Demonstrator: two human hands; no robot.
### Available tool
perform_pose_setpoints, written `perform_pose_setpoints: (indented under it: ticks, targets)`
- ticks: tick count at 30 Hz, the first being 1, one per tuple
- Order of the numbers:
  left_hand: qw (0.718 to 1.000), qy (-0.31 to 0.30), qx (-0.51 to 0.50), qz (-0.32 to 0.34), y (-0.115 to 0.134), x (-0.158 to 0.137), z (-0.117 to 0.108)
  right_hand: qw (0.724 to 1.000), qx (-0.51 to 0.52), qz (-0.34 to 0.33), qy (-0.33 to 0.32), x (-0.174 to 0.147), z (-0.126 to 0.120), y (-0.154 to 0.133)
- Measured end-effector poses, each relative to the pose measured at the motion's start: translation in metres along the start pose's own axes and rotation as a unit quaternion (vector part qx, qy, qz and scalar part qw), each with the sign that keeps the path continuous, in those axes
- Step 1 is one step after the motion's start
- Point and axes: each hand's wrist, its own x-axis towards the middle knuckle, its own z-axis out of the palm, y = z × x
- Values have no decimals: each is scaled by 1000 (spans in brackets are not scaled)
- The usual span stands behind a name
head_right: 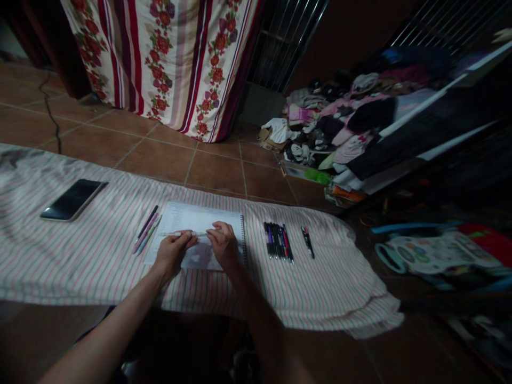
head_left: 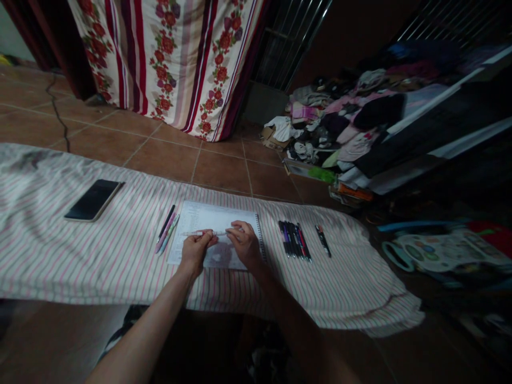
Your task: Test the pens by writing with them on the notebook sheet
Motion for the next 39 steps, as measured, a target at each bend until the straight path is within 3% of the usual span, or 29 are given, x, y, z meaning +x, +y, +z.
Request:
perform_pose_setpoints:
  ticks: [22,39]
  targets:
    - [1000,25,-6,4,13,-1,-7,999,-45,18,-5,-12,-7,11]
    - [1000,28,7,2,14,-2,-5,998,-61,18,23,-22,6,18]
